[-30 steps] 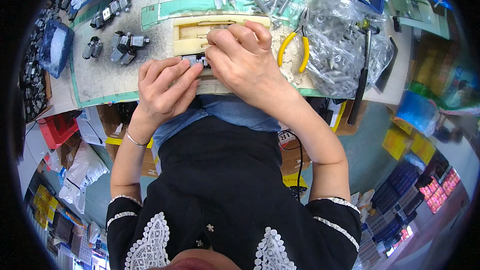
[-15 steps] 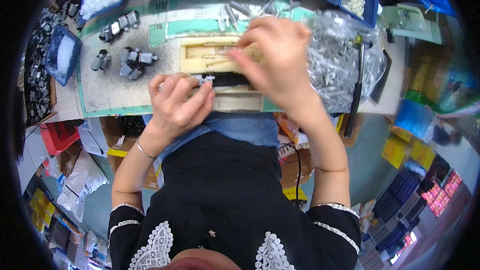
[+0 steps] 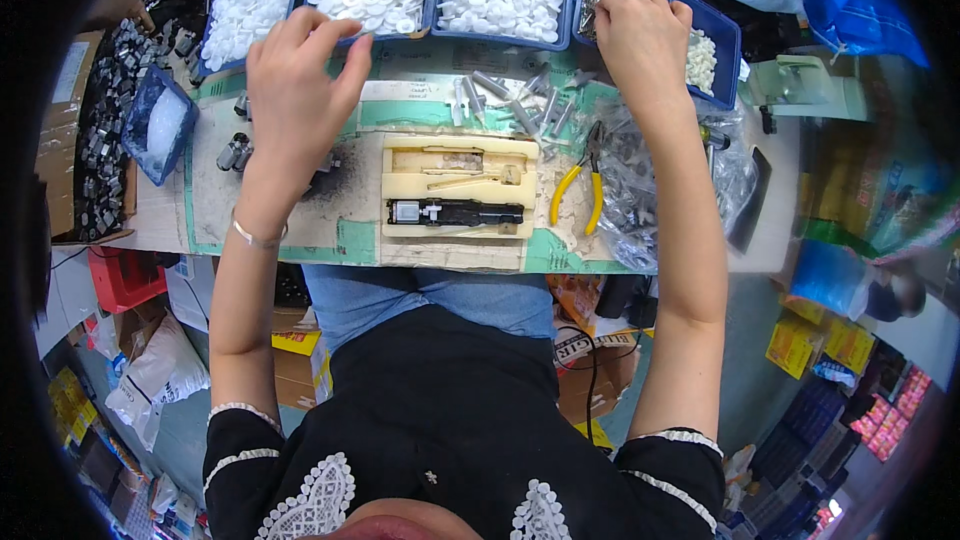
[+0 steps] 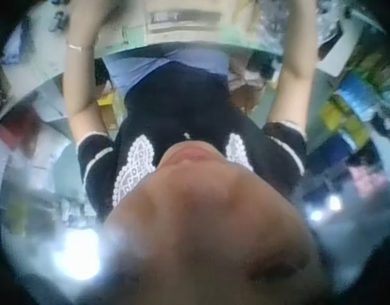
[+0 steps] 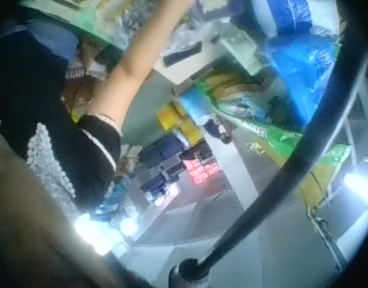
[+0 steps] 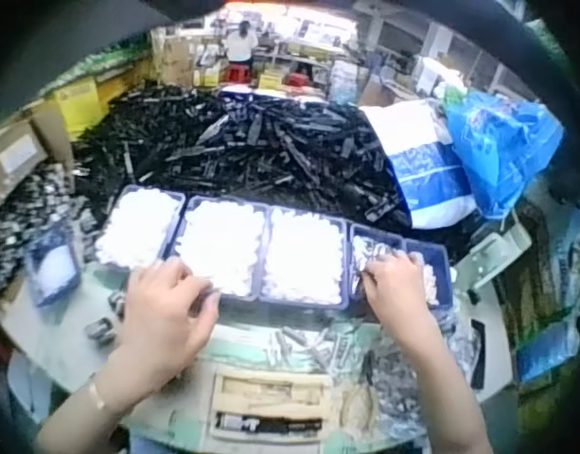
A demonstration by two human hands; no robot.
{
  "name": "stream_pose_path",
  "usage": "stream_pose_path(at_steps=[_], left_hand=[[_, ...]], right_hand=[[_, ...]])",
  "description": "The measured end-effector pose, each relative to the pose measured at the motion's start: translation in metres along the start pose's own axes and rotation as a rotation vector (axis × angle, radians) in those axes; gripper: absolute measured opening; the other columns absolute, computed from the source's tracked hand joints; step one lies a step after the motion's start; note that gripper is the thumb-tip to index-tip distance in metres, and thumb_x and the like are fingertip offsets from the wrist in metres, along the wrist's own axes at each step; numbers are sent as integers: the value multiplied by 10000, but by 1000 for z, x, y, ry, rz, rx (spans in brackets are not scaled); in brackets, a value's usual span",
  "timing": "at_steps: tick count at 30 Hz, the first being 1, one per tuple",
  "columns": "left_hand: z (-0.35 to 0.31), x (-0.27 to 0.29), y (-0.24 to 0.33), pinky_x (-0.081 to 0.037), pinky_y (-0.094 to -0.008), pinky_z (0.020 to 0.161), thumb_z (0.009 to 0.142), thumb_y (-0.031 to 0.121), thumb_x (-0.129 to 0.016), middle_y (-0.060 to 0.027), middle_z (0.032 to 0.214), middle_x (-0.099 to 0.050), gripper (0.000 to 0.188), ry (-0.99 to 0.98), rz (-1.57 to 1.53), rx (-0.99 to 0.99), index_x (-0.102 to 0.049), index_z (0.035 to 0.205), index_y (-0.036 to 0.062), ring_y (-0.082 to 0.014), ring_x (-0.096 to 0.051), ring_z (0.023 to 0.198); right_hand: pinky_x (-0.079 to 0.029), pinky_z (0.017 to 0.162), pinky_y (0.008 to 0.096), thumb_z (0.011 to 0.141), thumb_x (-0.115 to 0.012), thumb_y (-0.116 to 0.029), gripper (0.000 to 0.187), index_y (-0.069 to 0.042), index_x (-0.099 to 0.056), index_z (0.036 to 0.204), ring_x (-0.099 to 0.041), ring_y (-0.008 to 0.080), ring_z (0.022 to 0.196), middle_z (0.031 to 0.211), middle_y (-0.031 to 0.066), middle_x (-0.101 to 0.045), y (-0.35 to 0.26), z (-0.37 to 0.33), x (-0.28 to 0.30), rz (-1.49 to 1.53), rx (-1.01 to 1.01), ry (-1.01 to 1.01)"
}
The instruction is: The person assembles electronic components and plastic parts using a screwdriver and pliers at a workbench, securing them with screws from small containers into an assembly jig.
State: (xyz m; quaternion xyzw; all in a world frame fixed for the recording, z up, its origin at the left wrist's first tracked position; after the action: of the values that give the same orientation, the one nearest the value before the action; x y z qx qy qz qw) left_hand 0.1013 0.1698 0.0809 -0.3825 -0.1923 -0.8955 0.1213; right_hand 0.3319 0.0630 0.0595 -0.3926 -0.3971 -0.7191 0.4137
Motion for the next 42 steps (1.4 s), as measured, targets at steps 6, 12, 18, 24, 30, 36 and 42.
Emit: stream_pose_path(at_steps=[6,12,18,24,30,36,42], left_hand=[[21,-28,-3,-387,-355,671,745,169,-640,-49,681,-573,111,-133,245,-88,-659,705,67,-219,-554,706],[31,-25,3,-386,-337,689,756,142,-634,-34,670,-577,124,-237,163,-130,-661,662,66,-195,-557,717],[27,-27,15,-377,-316,669,758,154,-654,-30,685,-588,99,-221,314,-329,-675,706,73,-191,-558,710],[-26,-21,8,-507,-231,697,836,73,-642,-77,834,-672,98,-126,-1088,544,-650,825,-25,-114,-643,756],[-52,-26,31,-542,-257,739,885,47,-584,-108,843,-651,106,-114,-1520,719,-603,894,-57,-162,-659,794],[-58,-21,36,-548,-261,733,883,43,-583,-107,841,-648,99,-72,-1529,722,-597,877,-55,-163,-658,790],[-68,-20,38,-542,-266,756,876,32,-589,-116,879,-644,90,-59,-1515,762,-601,864,-56,-162,-650,826]], right_hand=[[-492,631,320,759,-634,-106,98,-35,-682,807,-635,178,671,756,65,-662,8,-14,23,665,-315,91],[-511,619,197,774,-632,-13,58,2,-637,829,-652,90,709,739,48,-671,-36,-26,36,1308,-389,86],[-530,661,216,793,-599,8,48,10,-594,840,-665,112,746,776,57,-664,-69,-31,46,1410,-386,88],[-527,772,240,786,-628,62,155,-3,-511,862,-644,136,860,888,64,-611,-93,-44,62,1726,-353,317],[-515,639,238,742,-650,78,191,-17,-489,783,-610,114,694,793,87,-616,-99,-55,81,1602,-297,391],[-492,578,241,724,-664,80,210,-33,-486,734,-611,148,647,763,93,-623,-106,-57,96,1387,-161,425],[-489,550,263,681,-673,77,206,-30,-501,722,-621,197,643,757,90,-621,-116,-63,111,1186,-50,436]])
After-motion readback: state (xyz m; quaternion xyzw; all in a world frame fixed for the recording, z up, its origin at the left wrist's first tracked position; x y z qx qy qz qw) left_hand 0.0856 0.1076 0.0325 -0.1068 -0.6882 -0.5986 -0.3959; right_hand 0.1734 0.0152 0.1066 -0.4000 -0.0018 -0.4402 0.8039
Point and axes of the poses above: each hand's wrist, its own z-axis towards the middle knuckle, its own x-axis out of the back of the hand, y = z × x, the point moved 9 cm from there along z, towards the middle knuckle
